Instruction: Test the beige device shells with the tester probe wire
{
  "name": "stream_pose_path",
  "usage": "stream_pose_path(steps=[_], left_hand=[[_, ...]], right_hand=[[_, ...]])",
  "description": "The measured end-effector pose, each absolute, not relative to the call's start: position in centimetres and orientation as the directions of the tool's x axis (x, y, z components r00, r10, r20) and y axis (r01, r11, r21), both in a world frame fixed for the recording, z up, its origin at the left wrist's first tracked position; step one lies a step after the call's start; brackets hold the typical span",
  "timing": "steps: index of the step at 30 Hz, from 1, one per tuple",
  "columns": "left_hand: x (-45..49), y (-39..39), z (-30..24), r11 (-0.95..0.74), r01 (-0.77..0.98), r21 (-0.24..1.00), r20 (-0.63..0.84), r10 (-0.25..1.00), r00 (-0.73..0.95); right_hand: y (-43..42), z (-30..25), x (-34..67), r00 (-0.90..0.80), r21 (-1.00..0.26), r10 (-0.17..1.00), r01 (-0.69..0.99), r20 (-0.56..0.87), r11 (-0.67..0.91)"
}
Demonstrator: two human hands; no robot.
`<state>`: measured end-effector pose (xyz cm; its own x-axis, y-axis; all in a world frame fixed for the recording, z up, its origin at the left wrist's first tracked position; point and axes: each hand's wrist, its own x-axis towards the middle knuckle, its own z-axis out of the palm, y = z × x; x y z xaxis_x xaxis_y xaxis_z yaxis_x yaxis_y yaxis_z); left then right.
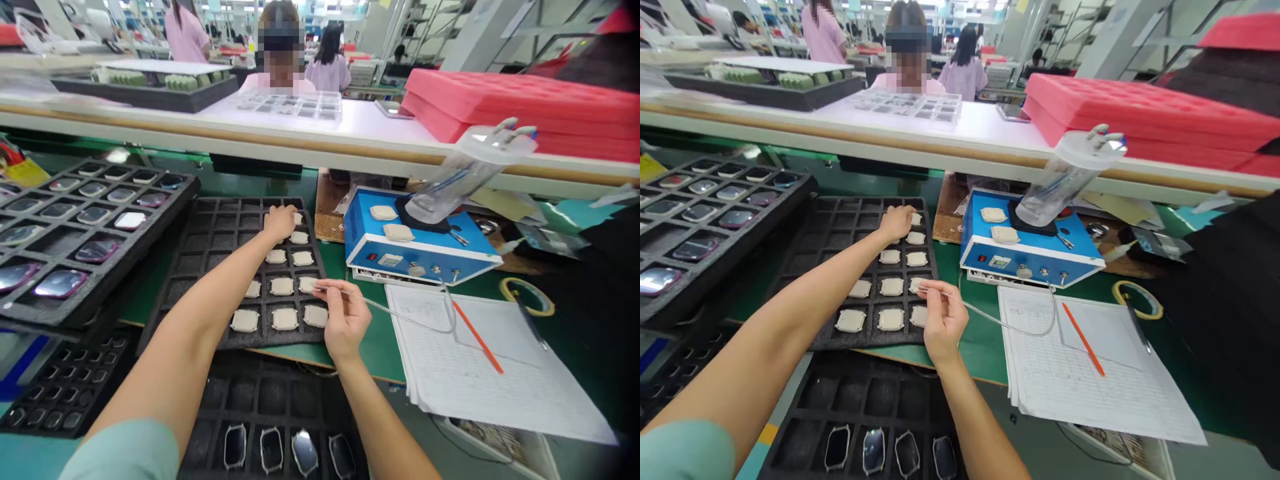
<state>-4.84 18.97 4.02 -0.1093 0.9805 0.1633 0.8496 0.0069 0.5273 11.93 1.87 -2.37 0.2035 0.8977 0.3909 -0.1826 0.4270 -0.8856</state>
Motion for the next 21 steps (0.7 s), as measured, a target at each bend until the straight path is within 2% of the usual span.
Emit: stream_pose_path(steps=[3,5,9,11,13,14,15,17,19,21], left_hand=[[-4.6,18.5,1.8,0.040,0.859,0.511,0.115,0.987,-0.114],[-5.0,18.5,1.0,-0.003,0.881,0.474,0.144,0.987,-0.074],[-6.0,16.1,3.4,-0.082,0.874,0.478,0.167,0.986,0.001],[-5.7,11.5,6.3,-0.178,0.876,0.448,0.228,0.970,0.081],[-5.0,4.4,8.5,-0.326,0.908,0.264,0.208,0.938,0.277],[-4.6,0.4,8.9,-0.361,0.898,0.251,0.215,0.925,0.312],[-4.2,-3.7,8.6,-0.344,0.890,0.300,0.193,0.935,0.296],[-3.6,-11.1,6.1,-0.180,0.923,0.341,-0.007,0.981,0.194],[-3.2,-16.5,2.1,-0.008,0.957,0.290,-0.257,0.963,0.085],[-2.9,-19.5,-1.7,0.120,0.969,0.215,-0.400,0.916,-0.024]], right_hand=[[1.7,-2.5,12.5,0.225,-0.880,0.886,-0.165,0.406,0.445],[1.8,-2.9,12.7,0.250,-0.863,0.868,-0.169,0.430,0.476],[2.2,-3.5,12.8,0.245,-0.855,0.856,-0.148,0.455,0.497],[2.2,-3.5,13.0,0.242,-0.858,0.855,-0.130,0.458,0.497],[2.2,-3.4,13.1,0.245,-0.859,0.852,-0.118,0.462,0.499],[2.2,-3.4,13.2,0.245,-0.860,0.853,-0.112,0.461,0.498],[2.2,-3.3,13.2,0.242,-0.864,0.855,-0.105,0.458,0.492],[2.1,-3.3,13.2,0.225,-0.879,0.868,-0.086,0.442,0.470],[2.1,-3.2,13.1,0.213,-0.889,0.879,-0.079,0.426,0.450],[2.1,-3.1,13.1,0.210,-0.888,0.879,-0.084,0.429,0.453]])
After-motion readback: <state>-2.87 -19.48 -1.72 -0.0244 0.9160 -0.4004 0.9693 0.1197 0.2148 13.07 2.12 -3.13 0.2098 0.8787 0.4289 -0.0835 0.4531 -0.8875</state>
